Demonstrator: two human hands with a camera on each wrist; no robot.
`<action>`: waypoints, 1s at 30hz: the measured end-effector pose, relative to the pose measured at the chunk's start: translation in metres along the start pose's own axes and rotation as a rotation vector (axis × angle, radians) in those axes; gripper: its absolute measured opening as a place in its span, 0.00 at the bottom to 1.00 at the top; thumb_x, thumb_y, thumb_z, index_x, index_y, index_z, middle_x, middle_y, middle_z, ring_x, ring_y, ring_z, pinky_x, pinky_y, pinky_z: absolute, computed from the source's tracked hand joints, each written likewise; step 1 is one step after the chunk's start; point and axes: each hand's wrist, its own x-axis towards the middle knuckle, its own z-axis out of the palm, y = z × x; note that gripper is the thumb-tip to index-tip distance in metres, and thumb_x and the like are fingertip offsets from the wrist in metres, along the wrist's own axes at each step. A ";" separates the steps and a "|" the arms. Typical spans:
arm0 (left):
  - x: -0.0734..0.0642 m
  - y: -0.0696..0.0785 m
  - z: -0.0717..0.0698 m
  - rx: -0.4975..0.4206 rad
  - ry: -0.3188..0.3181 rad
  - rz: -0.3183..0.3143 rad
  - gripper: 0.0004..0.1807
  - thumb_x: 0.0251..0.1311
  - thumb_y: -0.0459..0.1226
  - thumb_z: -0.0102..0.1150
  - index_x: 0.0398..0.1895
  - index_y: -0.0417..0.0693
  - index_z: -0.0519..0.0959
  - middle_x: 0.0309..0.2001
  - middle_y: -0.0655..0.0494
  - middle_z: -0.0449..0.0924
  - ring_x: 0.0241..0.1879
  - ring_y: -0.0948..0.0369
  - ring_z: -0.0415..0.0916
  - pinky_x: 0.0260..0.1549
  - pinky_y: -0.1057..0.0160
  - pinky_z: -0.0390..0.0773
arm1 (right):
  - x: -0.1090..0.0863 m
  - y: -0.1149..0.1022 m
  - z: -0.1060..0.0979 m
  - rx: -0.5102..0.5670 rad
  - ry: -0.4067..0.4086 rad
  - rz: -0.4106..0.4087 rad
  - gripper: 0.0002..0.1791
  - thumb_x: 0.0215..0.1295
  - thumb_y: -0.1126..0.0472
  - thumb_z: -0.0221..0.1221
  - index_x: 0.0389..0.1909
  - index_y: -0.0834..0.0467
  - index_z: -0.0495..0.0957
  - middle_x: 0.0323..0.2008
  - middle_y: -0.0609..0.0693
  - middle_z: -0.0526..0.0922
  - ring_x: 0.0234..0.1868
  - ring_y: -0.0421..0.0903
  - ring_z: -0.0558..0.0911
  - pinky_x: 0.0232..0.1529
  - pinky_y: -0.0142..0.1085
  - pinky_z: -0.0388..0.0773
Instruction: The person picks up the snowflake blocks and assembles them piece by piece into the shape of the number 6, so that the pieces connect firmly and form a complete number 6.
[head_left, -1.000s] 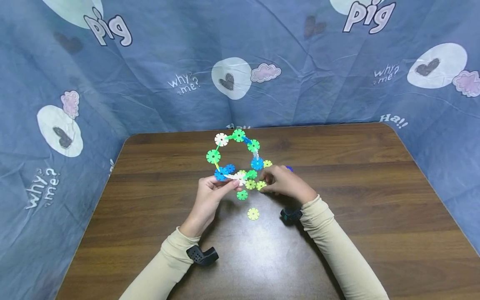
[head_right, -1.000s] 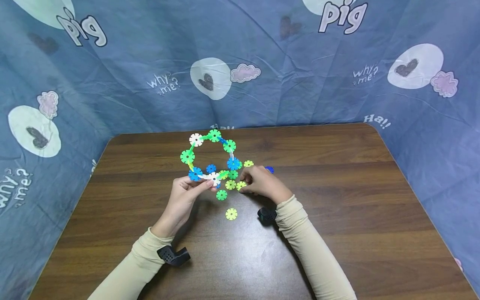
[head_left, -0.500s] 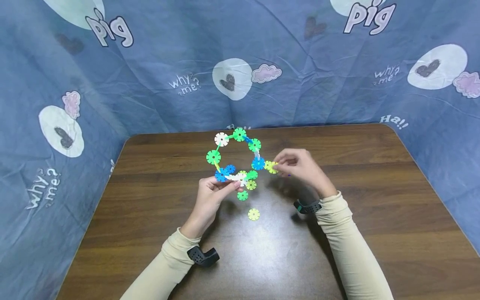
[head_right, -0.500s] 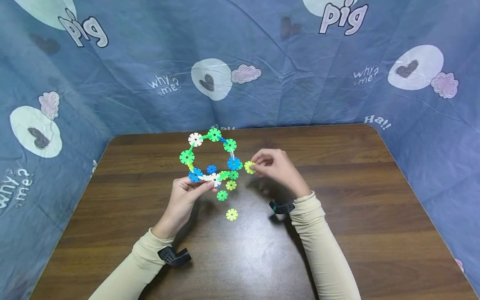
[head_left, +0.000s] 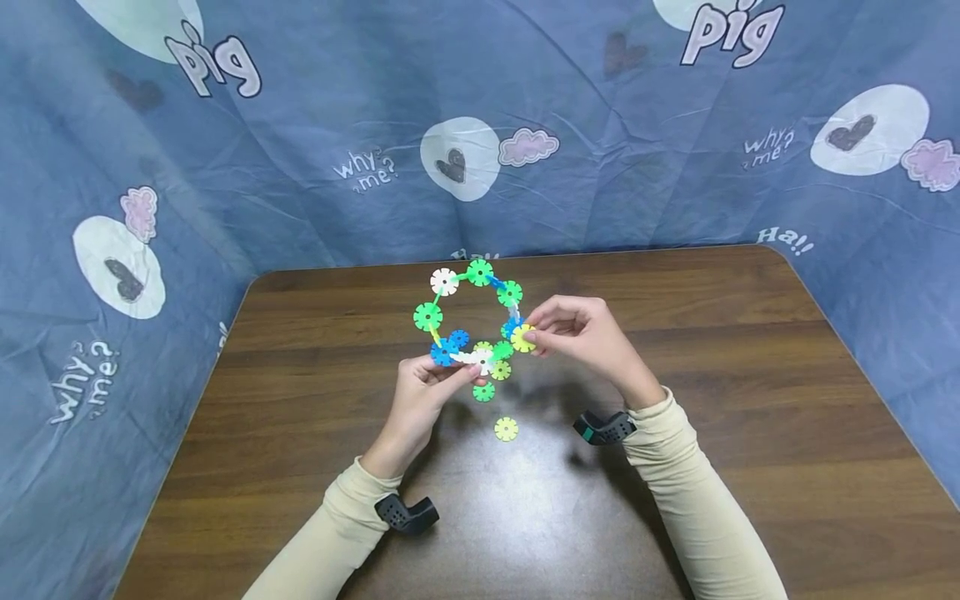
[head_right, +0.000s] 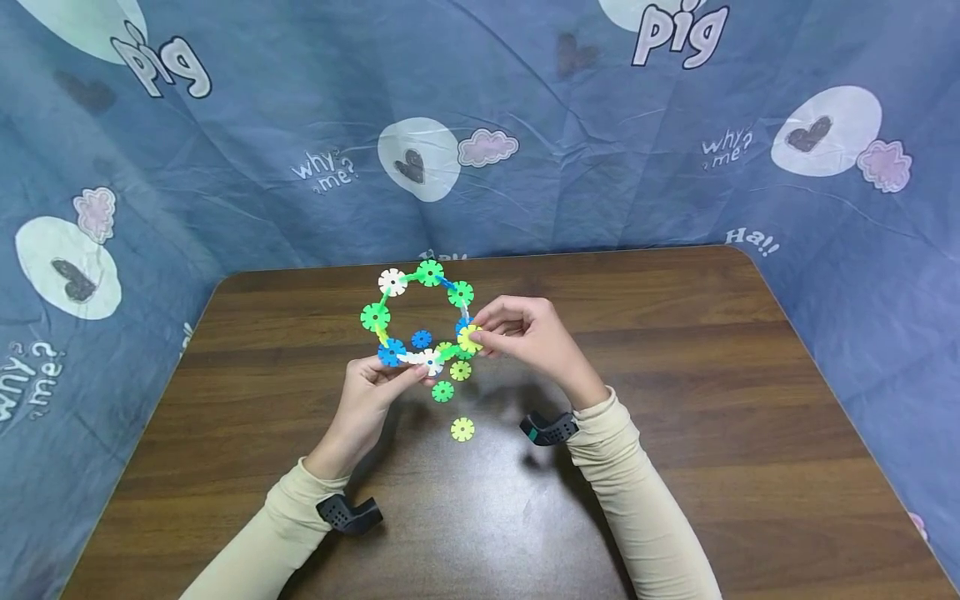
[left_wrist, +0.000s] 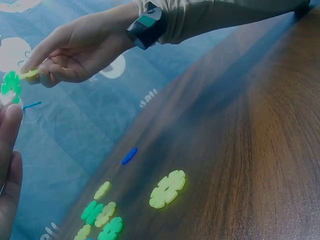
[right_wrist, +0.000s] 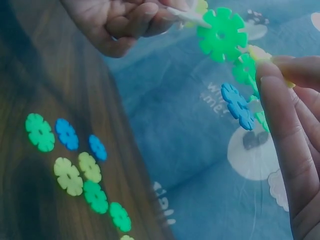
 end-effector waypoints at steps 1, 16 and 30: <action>0.000 0.000 0.000 -0.003 -0.003 -0.001 0.06 0.63 0.26 0.67 0.36 0.44 0.88 0.30 0.58 0.91 0.31 0.58 0.90 0.45 0.61 0.88 | 0.000 0.000 0.001 -0.004 -0.001 0.001 0.07 0.63 0.70 0.68 0.41 0.66 0.83 0.30 0.47 0.90 0.27 0.46 0.89 0.33 0.43 0.89; 0.000 0.000 -0.001 0.003 -0.008 -0.005 0.05 0.63 0.26 0.66 0.36 0.43 0.88 0.29 0.58 0.91 0.31 0.57 0.90 0.45 0.61 0.87 | 0.001 0.003 0.003 -0.031 -0.038 -0.019 0.07 0.64 0.69 0.68 0.42 0.63 0.86 0.33 0.52 0.91 0.29 0.47 0.90 0.32 0.44 0.89; 0.000 0.000 0.000 0.011 -0.005 -0.029 0.04 0.63 0.27 0.67 0.36 0.42 0.88 0.28 0.59 0.90 0.29 0.63 0.89 0.43 0.62 0.87 | 0.001 0.006 0.010 0.008 -0.059 0.012 0.06 0.66 0.68 0.68 0.41 0.66 0.86 0.34 0.53 0.92 0.28 0.48 0.91 0.32 0.45 0.89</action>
